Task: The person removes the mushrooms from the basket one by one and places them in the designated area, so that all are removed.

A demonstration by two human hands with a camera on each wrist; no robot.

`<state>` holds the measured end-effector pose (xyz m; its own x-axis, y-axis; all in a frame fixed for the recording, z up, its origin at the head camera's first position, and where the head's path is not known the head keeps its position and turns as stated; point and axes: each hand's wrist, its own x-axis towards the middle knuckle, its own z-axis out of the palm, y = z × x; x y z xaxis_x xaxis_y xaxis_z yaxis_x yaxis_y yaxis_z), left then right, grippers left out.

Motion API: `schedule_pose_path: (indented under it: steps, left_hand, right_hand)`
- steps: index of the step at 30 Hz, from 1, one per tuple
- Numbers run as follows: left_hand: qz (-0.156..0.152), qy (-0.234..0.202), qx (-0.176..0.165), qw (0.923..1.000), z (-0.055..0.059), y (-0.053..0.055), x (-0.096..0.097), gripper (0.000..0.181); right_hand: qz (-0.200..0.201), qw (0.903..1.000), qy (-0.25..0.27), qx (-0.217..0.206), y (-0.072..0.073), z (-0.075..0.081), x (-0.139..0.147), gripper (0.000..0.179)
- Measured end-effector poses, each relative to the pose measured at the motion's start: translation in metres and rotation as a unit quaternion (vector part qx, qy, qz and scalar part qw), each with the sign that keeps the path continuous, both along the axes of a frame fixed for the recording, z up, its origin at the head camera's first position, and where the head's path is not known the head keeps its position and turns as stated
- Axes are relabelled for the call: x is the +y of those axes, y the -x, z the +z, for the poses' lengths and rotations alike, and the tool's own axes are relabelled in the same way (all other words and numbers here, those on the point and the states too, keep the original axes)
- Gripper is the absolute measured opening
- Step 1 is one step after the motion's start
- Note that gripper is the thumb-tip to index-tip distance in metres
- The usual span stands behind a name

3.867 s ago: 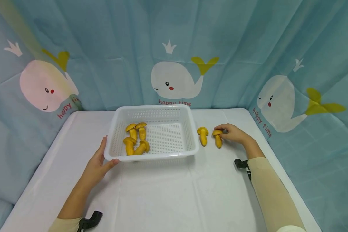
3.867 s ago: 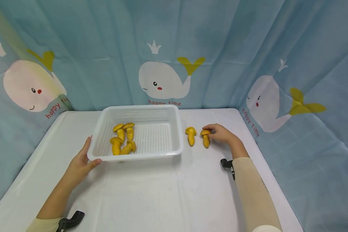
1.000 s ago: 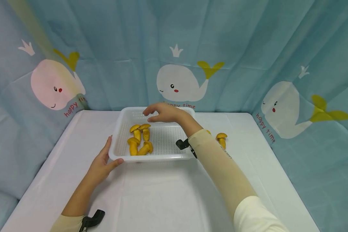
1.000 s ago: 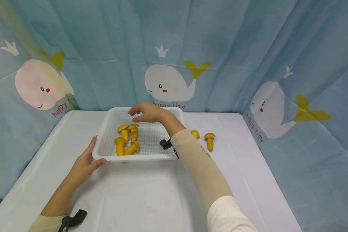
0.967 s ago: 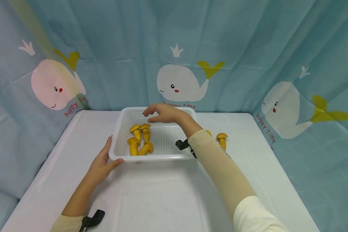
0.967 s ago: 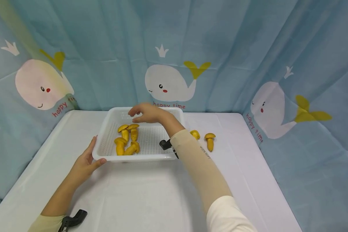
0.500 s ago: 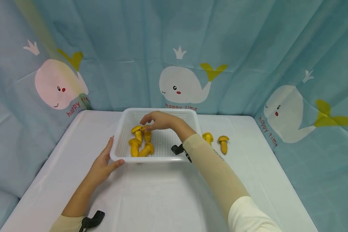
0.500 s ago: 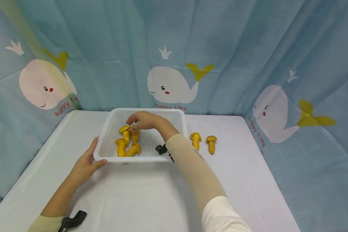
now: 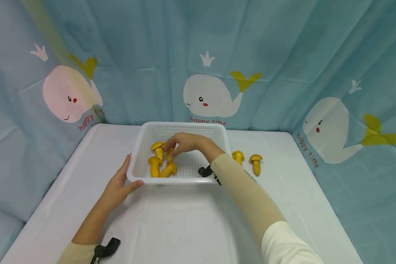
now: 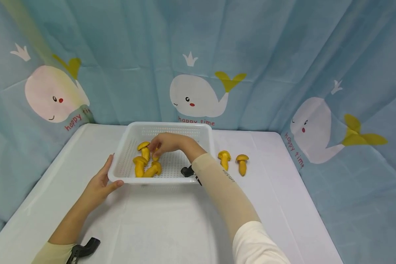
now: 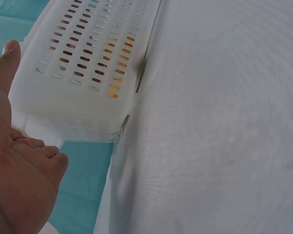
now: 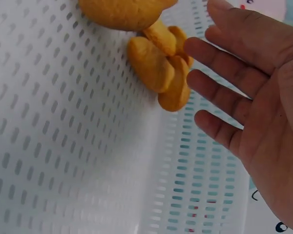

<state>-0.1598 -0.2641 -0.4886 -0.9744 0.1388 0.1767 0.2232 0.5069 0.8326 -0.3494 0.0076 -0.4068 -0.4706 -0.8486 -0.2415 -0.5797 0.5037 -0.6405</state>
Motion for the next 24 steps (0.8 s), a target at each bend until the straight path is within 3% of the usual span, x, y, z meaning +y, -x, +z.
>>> schedule_pose_path:
  steps: [9, 18, 24]
  left_hand:
    - [-0.003, -0.002, 0.004, 1.0, 0.001, -0.001, 0.0, 0.107]
    - [-0.003, 0.002, 0.003, 1.0, 0.004, 0.003, -0.002, 0.108]
    - [-0.003, 0.005, -0.003, 1.0, 0.002, 0.002, -0.001, 0.109]
  right_hand:
    - [0.046, 0.9985, -0.031, 0.002, 0.003, -0.013, -0.003, 0.035]
    - [0.034, 0.9955, -0.08, -0.038, 0.006, -0.018, -0.005, 0.037]
    - [0.05, 0.9932, -0.095, -0.045, 0.003, -0.023, -0.005, 0.04]
